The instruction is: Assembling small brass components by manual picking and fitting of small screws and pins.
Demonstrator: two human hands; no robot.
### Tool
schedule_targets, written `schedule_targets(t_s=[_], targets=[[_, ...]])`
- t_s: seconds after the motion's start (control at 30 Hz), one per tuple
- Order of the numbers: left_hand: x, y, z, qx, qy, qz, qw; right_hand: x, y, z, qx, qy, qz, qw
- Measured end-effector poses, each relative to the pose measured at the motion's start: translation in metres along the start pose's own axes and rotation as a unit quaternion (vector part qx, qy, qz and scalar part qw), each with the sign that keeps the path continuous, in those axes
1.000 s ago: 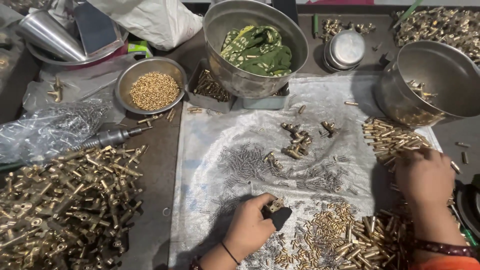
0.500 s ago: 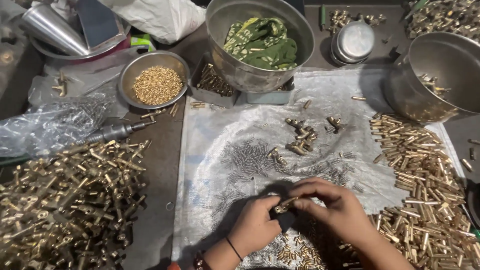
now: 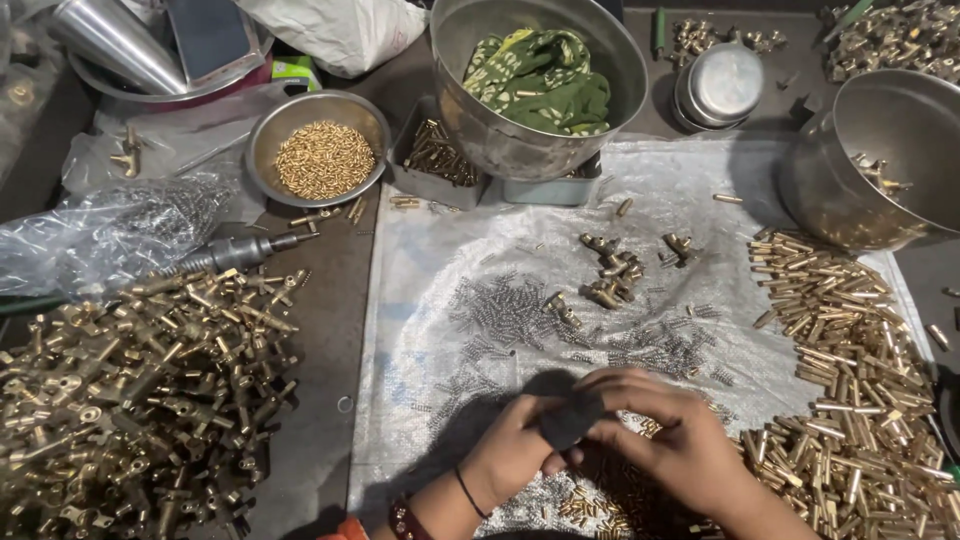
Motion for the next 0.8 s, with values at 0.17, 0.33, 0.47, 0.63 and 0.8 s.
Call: schedule_targets(t_s=[0.17,0.33,0.47,0.63,0.8], targets=[[0.002,-0.003,-0.020,-0.040,0.026,-0.022,0.999,-0.008,0.002,-0.014,0.026,0.016,-0.029,0.999],[-0.006,-0.005,-0.026,-0.056,0.020,-0.127,0.990,0.007,0.025,-0.019,0.096,0.216,0.063,0.970],[-0.009,-0.007,-0.017,-0.055,0.055,-0.169,0.983,0.023,0.027,-0.019,0.031,0.290,0.081,0.953],[-0.007,-0.007,-0.028,-0.043,0.036,-0.166,0.984,0.032,0.029,-0.037,-0.099,0.382,0.045,0.918],[-0.003,-0.006,-0.041,-0.079,0.044,-0.188,0.978,0.040,0.029,-0.035,-0.124,0.451,0.074,0.881]])
Point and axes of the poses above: each hand's wrist, its own y-axis away from the middle knuckle, its own x-axis out of the palm, z = x × y, the point moved 1 cm from there along -y, towards the middle knuckle, and after that the axes turned 13 degrees about x, right-handed, at the moved point
